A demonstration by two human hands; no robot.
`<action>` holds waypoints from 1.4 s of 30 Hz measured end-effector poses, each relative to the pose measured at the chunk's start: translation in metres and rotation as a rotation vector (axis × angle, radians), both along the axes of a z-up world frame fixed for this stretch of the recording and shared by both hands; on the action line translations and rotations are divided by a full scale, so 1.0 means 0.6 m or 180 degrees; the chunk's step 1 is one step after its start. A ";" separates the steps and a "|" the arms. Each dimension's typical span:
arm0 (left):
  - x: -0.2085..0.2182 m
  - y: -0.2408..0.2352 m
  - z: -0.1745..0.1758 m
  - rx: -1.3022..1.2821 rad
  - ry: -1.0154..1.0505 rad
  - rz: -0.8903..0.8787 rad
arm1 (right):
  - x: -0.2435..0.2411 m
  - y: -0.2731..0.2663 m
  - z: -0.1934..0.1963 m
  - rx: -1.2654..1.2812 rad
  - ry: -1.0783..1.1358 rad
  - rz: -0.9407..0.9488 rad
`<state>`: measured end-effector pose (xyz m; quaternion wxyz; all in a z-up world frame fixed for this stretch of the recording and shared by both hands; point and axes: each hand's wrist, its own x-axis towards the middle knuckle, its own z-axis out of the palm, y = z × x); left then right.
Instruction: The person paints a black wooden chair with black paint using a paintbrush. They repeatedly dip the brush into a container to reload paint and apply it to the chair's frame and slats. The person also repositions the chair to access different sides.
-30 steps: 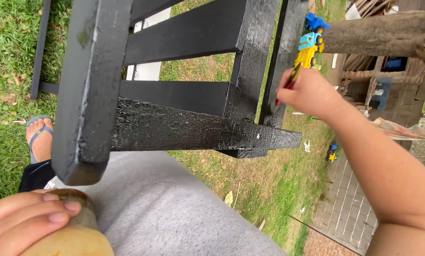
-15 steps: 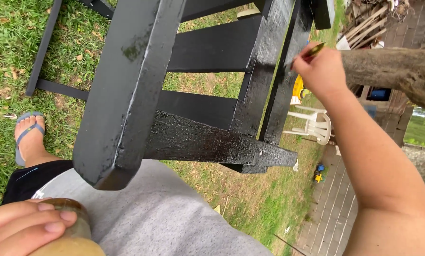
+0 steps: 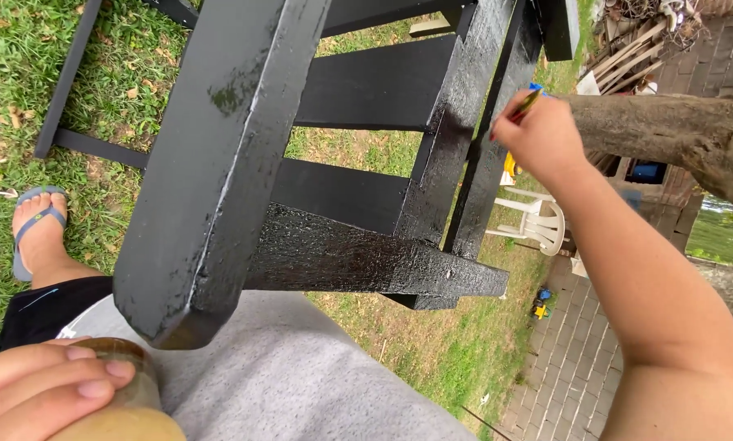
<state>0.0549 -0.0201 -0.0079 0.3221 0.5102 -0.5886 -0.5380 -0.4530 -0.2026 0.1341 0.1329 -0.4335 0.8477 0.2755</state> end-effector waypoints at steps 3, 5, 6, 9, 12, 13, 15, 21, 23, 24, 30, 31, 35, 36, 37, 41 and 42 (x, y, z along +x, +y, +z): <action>0.015 -0.009 -0.016 -0.0123 0.0028 -0.0267 | -0.054 -0.001 -0.012 -0.0256 0.0158 0.0607; 0.016 -0.008 -0.019 -0.0284 0.0062 -0.0509 | -0.051 -0.002 -0.005 -0.0254 0.0262 0.1143; 0.012 -0.003 -0.016 -0.0186 0.0019 -0.0342 | -0.028 -0.007 0.005 -0.0109 0.0102 0.0657; 0.015 0.006 -0.028 -0.0083 0.0009 -0.0283 | 0.008 -0.019 0.023 0.0141 -0.0191 -0.0003; -0.014 0.019 -0.019 -0.0142 0.0008 0.0028 | 0.021 -0.021 0.029 0.0015 -0.0304 -0.0345; -0.031 0.026 -0.010 -0.0183 -0.0052 0.0472 | 0.025 -0.025 0.027 -0.0196 -0.0318 -0.0489; -0.021 0.023 -0.028 -0.0279 -0.0072 0.0360 | -0.023 -0.030 0.009 -0.0364 -0.0284 -0.0104; 0.004 0.053 -0.093 -0.0437 -0.0146 -0.0227 | -0.084 -0.097 -0.028 -0.0529 -0.0002 0.0523; 0.001 0.053 -0.079 -0.0450 -0.0210 -0.0248 | -0.121 -0.123 -0.043 -0.0546 0.0011 0.0685; -0.003 0.053 -0.064 -0.0292 -0.0187 -0.0189 | -0.141 -0.136 -0.050 -0.0555 0.0204 0.0987; -0.028 0.037 -0.002 -0.0074 -0.0232 0.0120 | -0.147 -0.165 -0.038 -0.0451 0.0285 0.1052; -0.025 0.032 0.009 -0.0041 -0.0199 0.0036 | -0.129 -0.164 -0.030 -0.0248 0.0282 0.0778; -0.023 0.001 0.067 -0.0512 -0.0230 0.0285 | -0.163 -0.125 0.036 -0.0905 0.0608 0.1409; 0.001 -0.006 0.067 -0.0161 -0.0028 -0.0165 | -0.165 -0.102 0.062 -0.1841 -0.0002 0.1447; 0.027 -0.015 0.068 0.0190 0.0149 -0.0611 | -0.164 -0.078 0.087 -0.2791 -0.0627 0.1468; 0.044 -0.092 0.137 -0.0760 -0.0086 -0.0886 | -0.042 0.120 0.190 -0.3675 -0.0472 0.2190; 0.055 -0.105 0.144 -0.0772 0.0090 -0.1074 | -0.004 0.179 0.200 -0.3867 -0.0655 0.1530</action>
